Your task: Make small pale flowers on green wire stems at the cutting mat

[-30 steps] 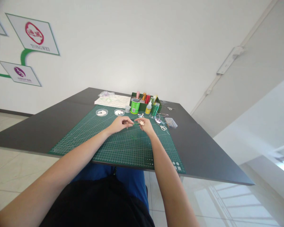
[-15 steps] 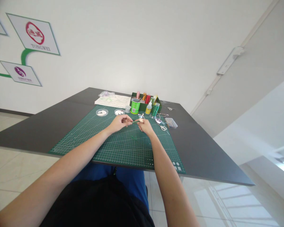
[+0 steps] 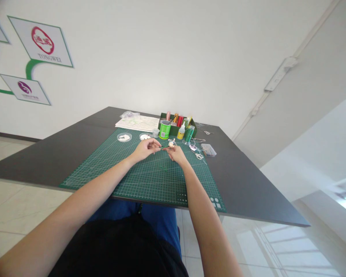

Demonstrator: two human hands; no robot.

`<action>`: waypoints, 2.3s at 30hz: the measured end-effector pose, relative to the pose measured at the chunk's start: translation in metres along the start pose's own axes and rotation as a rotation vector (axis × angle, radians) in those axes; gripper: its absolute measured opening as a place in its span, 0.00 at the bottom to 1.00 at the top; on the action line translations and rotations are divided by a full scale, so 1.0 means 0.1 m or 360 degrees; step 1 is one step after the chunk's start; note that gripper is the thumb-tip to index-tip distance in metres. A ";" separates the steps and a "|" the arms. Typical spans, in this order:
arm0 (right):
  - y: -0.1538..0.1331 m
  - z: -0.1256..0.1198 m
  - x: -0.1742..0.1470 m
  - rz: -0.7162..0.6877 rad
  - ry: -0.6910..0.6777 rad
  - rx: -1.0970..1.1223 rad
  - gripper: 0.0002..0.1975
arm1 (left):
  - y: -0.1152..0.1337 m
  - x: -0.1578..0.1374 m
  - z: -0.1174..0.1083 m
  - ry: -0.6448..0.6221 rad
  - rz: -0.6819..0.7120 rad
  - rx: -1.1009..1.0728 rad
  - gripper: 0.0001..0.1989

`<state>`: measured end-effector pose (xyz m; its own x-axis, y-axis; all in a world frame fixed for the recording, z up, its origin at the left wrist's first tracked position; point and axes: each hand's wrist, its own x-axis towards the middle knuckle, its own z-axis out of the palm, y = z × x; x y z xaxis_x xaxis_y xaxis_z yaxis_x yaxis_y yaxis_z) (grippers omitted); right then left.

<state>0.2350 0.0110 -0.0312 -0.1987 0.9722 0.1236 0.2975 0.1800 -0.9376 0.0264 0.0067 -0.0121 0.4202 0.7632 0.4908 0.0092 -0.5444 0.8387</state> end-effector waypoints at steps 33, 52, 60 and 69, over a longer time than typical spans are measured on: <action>-0.06 0.00 -0.07 -0.0027 -0.0210 -0.0140 0.20 | -0.13 0.06 -0.09 0.0428 0.0055 0.0243 0.09; -0.04 0.01 -0.06 -0.0006 -0.0344 -0.0104 0.18 | -0.23 0.07 -0.16 0.0662 -0.0119 0.0293 0.10; -0.06 0.01 -0.07 -0.0010 -0.0401 -0.0097 0.19 | -0.26 0.07 -0.19 0.0724 -0.0186 0.0396 0.10; -0.15 0.03 -0.13 -0.0030 -0.0465 -0.0114 0.19 | -0.25 0.07 -0.20 0.0746 -0.0207 0.0569 0.10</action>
<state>0.2300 -0.0048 -0.0202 -0.4621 0.8862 0.0321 0.3541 0.2176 -0.9095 0.0108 0.0325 -0.0244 -0.0488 0.8592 0.5094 0.3721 -0.4577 0.8075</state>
